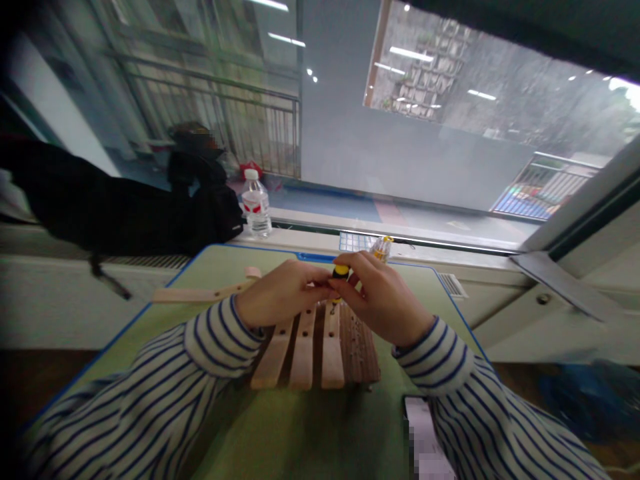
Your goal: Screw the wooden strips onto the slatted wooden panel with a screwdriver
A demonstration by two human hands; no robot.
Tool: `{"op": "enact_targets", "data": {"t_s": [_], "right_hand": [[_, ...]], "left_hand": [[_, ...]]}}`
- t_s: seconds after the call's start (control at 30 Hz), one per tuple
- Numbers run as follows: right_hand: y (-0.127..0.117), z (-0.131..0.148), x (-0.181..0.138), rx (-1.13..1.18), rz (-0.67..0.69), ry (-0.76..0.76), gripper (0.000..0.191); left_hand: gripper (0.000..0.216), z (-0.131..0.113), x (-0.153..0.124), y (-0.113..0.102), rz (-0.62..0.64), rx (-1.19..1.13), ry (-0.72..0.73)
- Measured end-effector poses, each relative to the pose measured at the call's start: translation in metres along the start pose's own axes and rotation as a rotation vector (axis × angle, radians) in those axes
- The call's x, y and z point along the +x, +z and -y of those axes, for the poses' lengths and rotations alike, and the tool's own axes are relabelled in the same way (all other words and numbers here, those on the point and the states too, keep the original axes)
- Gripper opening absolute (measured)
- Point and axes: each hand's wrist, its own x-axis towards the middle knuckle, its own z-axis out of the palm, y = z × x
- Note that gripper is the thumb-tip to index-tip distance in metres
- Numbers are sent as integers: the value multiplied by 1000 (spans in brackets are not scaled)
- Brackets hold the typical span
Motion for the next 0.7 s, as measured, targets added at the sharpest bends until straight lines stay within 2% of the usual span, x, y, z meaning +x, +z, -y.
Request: {"op": "enact_targets", "data": {"t_s": [0.7], "right_hand": [[0,4,1,10,10,34,25]], "left_hand": [[19,-5,1,-4,11,-9,-32]]}}
